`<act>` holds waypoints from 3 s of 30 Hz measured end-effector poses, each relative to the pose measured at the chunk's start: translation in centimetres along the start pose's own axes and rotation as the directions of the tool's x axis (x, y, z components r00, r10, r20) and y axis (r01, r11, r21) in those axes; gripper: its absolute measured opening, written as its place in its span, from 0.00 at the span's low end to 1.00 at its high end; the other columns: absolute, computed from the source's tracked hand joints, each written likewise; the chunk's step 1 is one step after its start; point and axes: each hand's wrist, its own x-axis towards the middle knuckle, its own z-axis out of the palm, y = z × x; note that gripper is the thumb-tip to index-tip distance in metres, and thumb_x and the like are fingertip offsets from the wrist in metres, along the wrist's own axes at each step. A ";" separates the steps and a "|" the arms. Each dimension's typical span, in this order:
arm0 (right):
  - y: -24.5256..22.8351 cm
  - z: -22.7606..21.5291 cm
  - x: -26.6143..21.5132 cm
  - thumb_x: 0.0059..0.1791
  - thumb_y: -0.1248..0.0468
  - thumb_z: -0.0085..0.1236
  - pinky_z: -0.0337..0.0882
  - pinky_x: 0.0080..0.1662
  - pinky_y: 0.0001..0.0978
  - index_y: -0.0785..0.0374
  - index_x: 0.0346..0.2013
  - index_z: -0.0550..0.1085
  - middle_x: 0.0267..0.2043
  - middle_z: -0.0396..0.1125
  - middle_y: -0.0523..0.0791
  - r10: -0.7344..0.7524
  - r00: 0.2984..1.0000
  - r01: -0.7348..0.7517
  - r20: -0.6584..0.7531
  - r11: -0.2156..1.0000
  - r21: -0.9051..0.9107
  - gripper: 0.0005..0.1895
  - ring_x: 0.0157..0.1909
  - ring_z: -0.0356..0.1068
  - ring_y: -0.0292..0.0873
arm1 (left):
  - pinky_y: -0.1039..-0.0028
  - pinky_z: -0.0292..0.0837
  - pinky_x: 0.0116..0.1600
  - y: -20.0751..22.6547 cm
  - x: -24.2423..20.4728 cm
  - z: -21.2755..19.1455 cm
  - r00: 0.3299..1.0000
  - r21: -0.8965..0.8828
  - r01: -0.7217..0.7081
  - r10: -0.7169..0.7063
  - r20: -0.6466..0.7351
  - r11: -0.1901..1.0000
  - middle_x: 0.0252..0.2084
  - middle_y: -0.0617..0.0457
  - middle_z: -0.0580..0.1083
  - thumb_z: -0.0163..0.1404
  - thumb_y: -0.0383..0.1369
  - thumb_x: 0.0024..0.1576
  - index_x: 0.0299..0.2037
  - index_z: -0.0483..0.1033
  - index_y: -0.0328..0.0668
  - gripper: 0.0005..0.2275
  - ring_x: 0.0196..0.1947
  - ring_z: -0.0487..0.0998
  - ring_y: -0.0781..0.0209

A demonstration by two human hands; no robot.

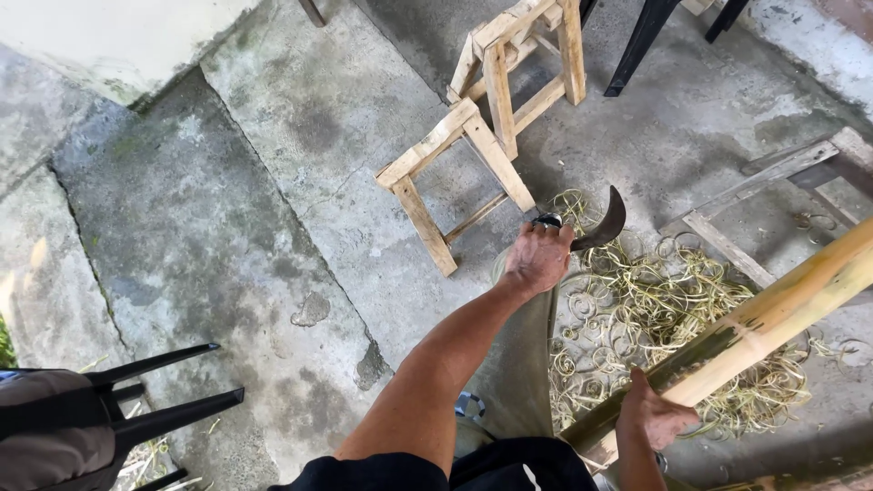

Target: Scraping or shaving the outer layer of a bamboo stalk using a hand tool.

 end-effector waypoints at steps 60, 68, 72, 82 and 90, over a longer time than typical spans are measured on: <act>-2.7 -7.6 -6.1 0.39 0.43 0.68 0.69 0.55 0.50 0.70 0.61 0.59 0.49 0.71 0.61 -0.184 0.974 0.122 0.131 0.915 0.383 0.48 0.51 0.72 0.61 | 0.76 0.57 0.17 9.2 -1.9 -2.2 0.997 -0.704 -0.074 0.033 -0.071 0.707 0.22 0.61 0.64 0.54 0.38 0.64 0.43 0.75 0.36 0.11 0.16 0.62 0.72; 4.3 -1.6 2.4 0.48 0.41 0.55 0.60 0.61 0.38 0.67 0.64 0.56 0.63 0.58 0.57 -0.341 0.885 -0.089 0.317 0.544 0.834 0.42 0.64 0.60 0.49 | 0.77 0.52 0.18 13.8 3.1 2.7 0.968 -0.705 -0.172 0.249 0.007 0.688 0.19 0.65 0.60 0.48 0.49 0.65 0.36 0.74 0.42 0.18 0.15 0.58 0.73; 3.0 -11.5 3.8 0.51 0.37 0.51 0.68 0.60 0.55 0.68 0.60 0.65 0.60 0.63 0.60 -0.045 0.989 0.131 -0.142 0.710 0.692 0.39 0.61 0.64 0.55 | 0.78 0.53 0.19 15.0 3.4 7.5 0.928 -0.408 -0.231 0.326 0.181 0.883 0.19 0.68 0.61 0.44 0.56 0.67 0.29 0.72 0.48 0.23 0.17 0.57 0.73; -7.6 -11.1 22.3 0.56 0.41 0.50 0.65 0.23 0.31 0.64 0.50 0.72 0.34 0.69 0.46 -0.694 0.716 0.657 0.070 0.705 0.266 0.27 0.22 0.59 0.36 | 0.75 0.46 0.14 22.5 16.0 16.7 0.826 -0.271 -0.419 0.488 0.282 0.866 0.15 0.69 0.56 0.38 0.61 0.63 0.25 0.68 0.52 0.25 0.12 0.50 0.72; -8.0 -10.3 21.8 0.53 0.38 0.52 0.66 0.23 0.32 0.63 0.43 0.70 0.29 0.68 0.42 -0.621 0.781 0.598 -0.063 0.716 0.360 0.28 0.22 0.61 0.35 | 0.73 0.55 0.15 23.8 16.6 16.3 0.815 -0.211 -0.514 0.550 0.182 0.831 0.13 0.65 0.63 0.42 0.58 0.63 0.35 0.77 0.47 0.24 0.09 0.58 0.71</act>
